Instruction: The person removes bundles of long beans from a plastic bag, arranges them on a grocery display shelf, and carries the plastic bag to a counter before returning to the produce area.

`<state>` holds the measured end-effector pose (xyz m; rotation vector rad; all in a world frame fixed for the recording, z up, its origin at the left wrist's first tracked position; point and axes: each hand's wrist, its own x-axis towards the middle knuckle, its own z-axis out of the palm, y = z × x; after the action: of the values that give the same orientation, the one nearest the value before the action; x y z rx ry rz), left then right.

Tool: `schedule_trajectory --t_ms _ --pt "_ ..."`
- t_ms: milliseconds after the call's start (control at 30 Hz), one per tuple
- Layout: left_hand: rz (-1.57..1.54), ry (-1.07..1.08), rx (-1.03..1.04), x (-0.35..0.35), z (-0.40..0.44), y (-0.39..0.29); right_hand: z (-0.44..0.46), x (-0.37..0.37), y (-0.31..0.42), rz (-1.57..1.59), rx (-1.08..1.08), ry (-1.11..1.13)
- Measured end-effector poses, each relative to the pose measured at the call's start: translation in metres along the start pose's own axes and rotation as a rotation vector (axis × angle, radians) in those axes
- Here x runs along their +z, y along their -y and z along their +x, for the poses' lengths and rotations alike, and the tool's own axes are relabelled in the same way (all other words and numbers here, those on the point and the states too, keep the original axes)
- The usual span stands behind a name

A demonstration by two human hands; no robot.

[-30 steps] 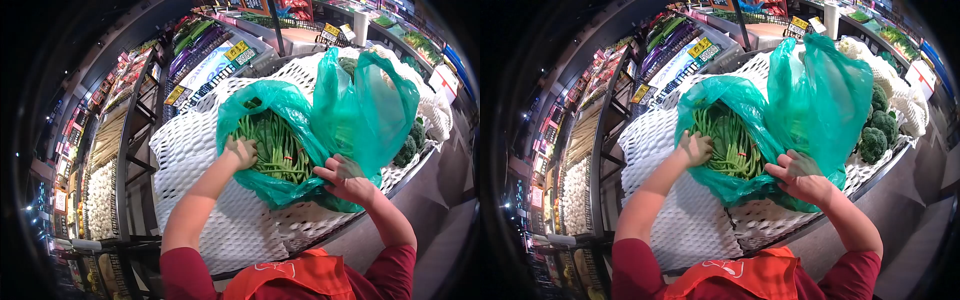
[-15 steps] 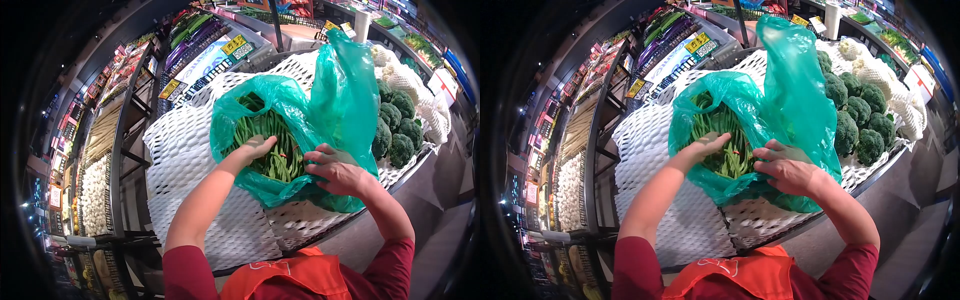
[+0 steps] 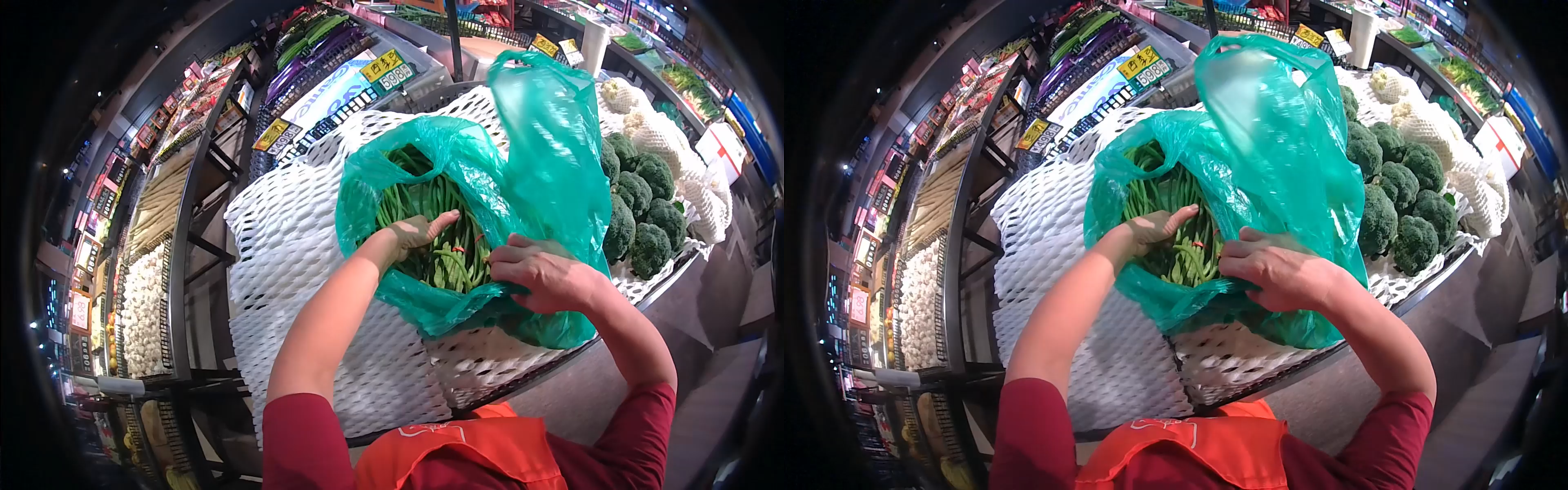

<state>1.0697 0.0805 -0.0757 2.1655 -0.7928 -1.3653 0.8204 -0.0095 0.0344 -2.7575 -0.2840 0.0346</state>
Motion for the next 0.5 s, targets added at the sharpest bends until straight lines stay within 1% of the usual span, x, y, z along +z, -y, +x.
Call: schedule_trajectory --t_ms 33,100,133,200,233,267,367,433,467,500 --pt "-0.067 -0.021 0.013 0.002 -0.001 -0.001 0.002 -0.002 0.001 0.007 0.005 0.025" --pt "-0.205 -0.060 0.036 0.010 -0.015 -0.008 0.003 -0.004 0.000 0.017 0.051 -0.007" --pt "-0.289 0.164 -0.002 0.006 0.012 0.007 0.003 -0.004 -0.001 0.022 0.075 -0.023" --pt "-0.402 0.130 0.029 0.016 0.007 -0.003 0.000 -0.001 -0.004 0.133 0.024 -0.124" --pt "-0.432 0.072 0.003 0.021 0.003 -0.006 -0.002 -0.001 -0.005 0.191 -0.002 -0.170" --pt "-0.462 0.013 -0.021 0.024 -0.015 -0.018 -0.001 -0.002 -0.004 0.284 0.012 -0.171" --pt "-0.570 -0.054 0.044 0.031 -0.033 -0.030 0.011 -0.009 -0.003 0.539 0.036 -0.182" --pt "-0.753 0.308 0.189 0.022 -0.051 -0.029 0.018 -0.008 -0.009 0.683 0.034 -0.188" --pt "-0.772 0.356 0.199 0.022 -0.044 -0.027 0.021 -0.007 -0.013 0.671 0.015 -0.183" --pt "-0.790 0.405 0.207 0.023 -0.038 -0.026 0.019 -0.010 -0.013 0.513 0.048 -0.167"
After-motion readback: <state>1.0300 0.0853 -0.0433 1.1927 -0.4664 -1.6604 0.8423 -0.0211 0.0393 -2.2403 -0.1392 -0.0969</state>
